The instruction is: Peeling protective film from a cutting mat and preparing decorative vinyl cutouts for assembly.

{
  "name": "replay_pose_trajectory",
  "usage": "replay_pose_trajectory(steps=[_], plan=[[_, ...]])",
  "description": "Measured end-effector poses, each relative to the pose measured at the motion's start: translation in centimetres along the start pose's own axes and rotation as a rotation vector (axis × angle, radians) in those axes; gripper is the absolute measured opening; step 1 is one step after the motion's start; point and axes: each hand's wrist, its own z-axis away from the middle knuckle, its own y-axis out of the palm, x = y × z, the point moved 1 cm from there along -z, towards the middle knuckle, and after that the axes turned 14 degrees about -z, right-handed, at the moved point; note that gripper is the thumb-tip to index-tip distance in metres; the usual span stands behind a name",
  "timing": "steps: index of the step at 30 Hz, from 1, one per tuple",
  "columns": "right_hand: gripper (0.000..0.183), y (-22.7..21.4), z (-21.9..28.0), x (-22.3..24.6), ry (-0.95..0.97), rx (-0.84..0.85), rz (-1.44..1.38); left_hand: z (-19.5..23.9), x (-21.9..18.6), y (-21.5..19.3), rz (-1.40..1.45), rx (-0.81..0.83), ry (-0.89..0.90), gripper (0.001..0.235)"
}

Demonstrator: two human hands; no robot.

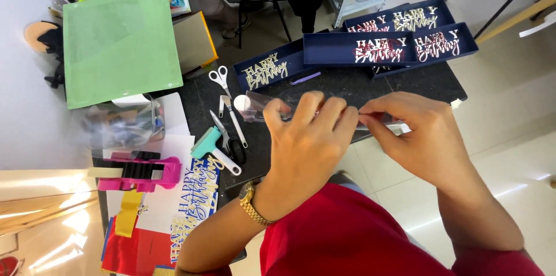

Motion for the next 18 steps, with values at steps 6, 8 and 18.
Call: replay_pose_trajectory(steps=[6,8,18], plan=[[0.008,-0.3,-0.4,0.3,0.042,0.013,-0.016,-0.3,0.2,-0.8,-0.087,-0.085,0.003,0.029],[0.007,-0.5,-0.3,0.4,0.071,0.028,-0.026,-0.3,0.1,-0.6,-0.085,-0.079,0.0,0.03],[0.009,-2.0,-0.9,0.0,0.295,0.174,-0.298,-0.9,1.2,-0.9,0.413,0.314,-0.023,0.014]])
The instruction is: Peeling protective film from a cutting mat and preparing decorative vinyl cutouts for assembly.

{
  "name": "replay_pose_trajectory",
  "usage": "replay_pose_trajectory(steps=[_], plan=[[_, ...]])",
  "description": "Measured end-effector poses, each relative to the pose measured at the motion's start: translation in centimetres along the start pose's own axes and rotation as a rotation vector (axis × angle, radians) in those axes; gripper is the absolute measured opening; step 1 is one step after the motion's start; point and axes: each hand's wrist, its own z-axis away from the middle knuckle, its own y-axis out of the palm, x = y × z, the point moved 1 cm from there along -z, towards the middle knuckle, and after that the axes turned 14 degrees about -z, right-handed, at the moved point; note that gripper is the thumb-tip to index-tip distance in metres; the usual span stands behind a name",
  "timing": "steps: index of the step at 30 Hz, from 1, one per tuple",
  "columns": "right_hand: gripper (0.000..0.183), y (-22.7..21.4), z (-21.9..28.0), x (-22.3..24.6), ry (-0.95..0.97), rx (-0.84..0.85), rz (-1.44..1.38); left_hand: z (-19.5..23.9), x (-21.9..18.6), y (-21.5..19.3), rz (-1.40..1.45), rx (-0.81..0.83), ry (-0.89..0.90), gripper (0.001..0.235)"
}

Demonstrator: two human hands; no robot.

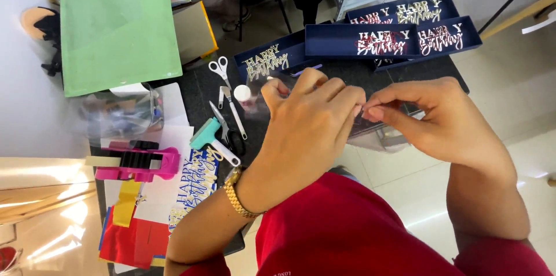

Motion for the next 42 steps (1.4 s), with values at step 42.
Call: replay_pose_trajectory(steps=[42], plan=[[0.012,1.1,1.1,0.9,-0.537,-0.014,0.528,-1.6,1.2,-0.4,0.352,0.41,0.103,0.023]])
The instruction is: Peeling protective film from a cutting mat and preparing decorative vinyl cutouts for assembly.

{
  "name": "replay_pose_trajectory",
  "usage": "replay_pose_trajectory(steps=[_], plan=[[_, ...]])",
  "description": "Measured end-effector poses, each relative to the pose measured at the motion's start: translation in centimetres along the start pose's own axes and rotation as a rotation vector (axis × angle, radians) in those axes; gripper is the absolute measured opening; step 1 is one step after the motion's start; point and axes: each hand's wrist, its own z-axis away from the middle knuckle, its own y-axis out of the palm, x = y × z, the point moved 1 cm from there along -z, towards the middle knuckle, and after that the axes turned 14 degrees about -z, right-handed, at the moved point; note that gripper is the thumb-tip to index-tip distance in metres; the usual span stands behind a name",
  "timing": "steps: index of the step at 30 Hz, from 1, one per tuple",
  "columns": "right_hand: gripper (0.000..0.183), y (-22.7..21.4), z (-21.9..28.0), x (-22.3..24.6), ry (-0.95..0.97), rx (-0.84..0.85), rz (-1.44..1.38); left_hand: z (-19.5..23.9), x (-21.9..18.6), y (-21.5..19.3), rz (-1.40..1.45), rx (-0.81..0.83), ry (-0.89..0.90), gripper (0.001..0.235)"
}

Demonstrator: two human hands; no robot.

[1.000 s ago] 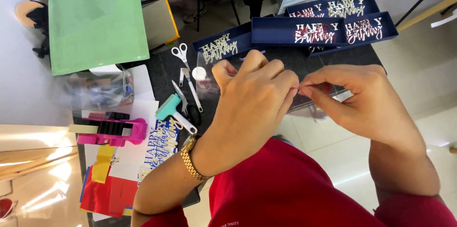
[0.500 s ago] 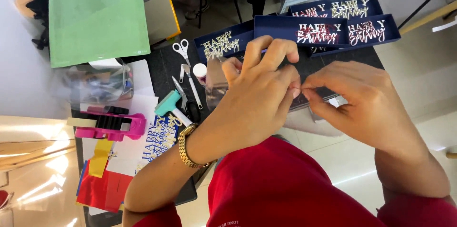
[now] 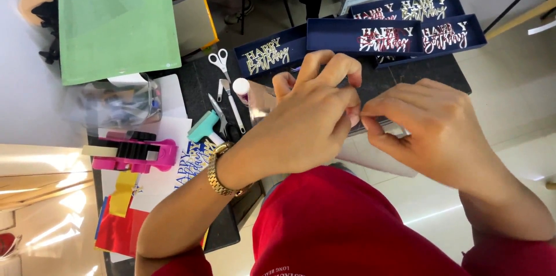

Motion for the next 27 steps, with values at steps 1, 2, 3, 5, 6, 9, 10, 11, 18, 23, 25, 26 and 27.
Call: replay_pose_trajectory(steps=[1,2,3,5,6,9,10,11,18,23,25,26,27], plan=[[0.012,-0.4,-0.1,-0.3,0.0,-0.001,0.0,0.1,-0.1,-0.2,-0.001,0.0,0.0,0.023],[0.006,-0.7,-0.1,-0.7,0.1,0.057,-0.166,0.1,-0.2,-0.4,0.01,0.025,-0.006,0.023],[0.005,-1.0,-0.2,-1.2,0.199,0.116,-0.333,0.2,-0.3,-0.6,0.02,0.05,-0.013,0.025],[0.005,-1.0,-0.3,-1.2,0.213,0.122,-0.341,0.0,-0.1,-0.5,0.034,0.085,-0.03,0.025],[0.006,-1.1,-0.3,-1.2,0.228,0.126,-0.348,-0.1,0.0,-0.4,0.047,0.122,-0.045,0.025],[0.006,-1.2,-0.3,-1.3,0.272,0.129,-0.382,-0.2,0.0,-0.9,0.105,0.178,-0.071,0.024],[0.006,-1.3,-0.4,-1.3,0.275,0.129,-0.382,-0.2,0.0,-1.0,0.106,0.18,-0.071,0.024],[0.006,-1.4,-0.4,-1.3,0.305,0.131,-0.387,-0.1,0.0,-1.1,0.128,0.165,-0.08,0.026],[0.005,-1.7,-0.7,-0.9,0.344,0.097,-0.402,0.4,-0.2,-1.3,0.154,0.051,-0.075,0.021],[0.015,-2.5,-0.3,-0.2,0.325,0.005,-0.381,1.2,-0.6,-1.9,0.131,-0.047,-0.048,0.018],[0.015,-2.8,-0.2,0.1,0.314,-0.034,-0.368,1.4,-0.8,-2.2,0.14,-0.062,-0.039,0.019],[0.015,-2.9,-0.2,0.3,0.304,-0.05,-0.388,1.6,-0.9,-2.4,0.151,-0.059,-0.034,0.019],[0.015,-3.1,-0.2,0.5,0.294,-0.067,-0.408,1.7,-1.1,-2.6,0.162,-0.057,-0.029,0.02]])
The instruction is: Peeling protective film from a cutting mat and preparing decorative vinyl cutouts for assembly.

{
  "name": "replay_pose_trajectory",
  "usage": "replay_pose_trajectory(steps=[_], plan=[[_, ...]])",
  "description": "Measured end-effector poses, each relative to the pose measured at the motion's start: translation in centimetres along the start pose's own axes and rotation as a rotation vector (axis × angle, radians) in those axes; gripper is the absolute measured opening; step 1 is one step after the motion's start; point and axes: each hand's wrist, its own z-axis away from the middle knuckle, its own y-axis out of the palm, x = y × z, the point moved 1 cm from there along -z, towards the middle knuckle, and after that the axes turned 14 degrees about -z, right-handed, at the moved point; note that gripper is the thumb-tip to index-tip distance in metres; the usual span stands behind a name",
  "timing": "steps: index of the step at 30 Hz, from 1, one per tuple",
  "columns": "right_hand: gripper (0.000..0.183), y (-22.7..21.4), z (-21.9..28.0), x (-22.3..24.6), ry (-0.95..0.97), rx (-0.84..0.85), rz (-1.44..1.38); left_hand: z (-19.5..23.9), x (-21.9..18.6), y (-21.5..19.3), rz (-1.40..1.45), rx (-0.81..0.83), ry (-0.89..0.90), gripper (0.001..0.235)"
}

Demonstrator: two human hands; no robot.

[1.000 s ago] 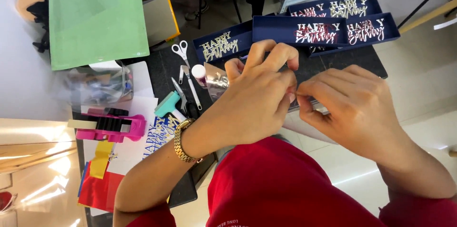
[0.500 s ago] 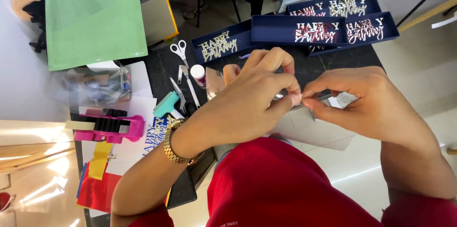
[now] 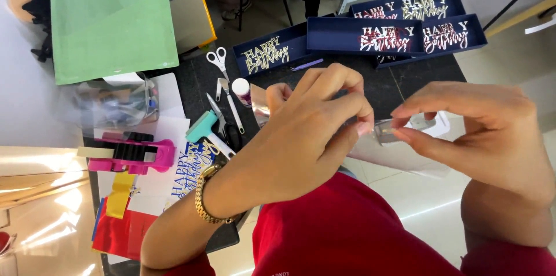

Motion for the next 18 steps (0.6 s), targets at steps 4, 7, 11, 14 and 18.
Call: replay_pose_trajectory(steps=[4,7,11,14,18], plan=[[0.014,0.5,-0.4,0.8,-0.069,-0.013,0.081,0.2,-0.2,-0.1,0.0,-0.023,0.014,0.021],[0.017,0.7,-0.5,0.5,-0.315,-0.007,0.308,0.2,-0.1,0.3,-0.06,-0.055,-0.02,0.017],[0.015,1.2,-0.5,-0.5,-0.53,-0.043,0.611,0.1,0.1,0.8,-0.102,-0.108,-0.063,0.02],[0.015,1.9,-0.8,-1.3,-0.65,-0.106,0.669,0.0,0.3,1.2,-0.108,-0.102,-0.088,0.02],[0.014,2.8,-0.8,-2.6,-0.757,-0.194,0.684,0.0,0.5,1.5,-0.107,-0.135,-0.101,0.019]])
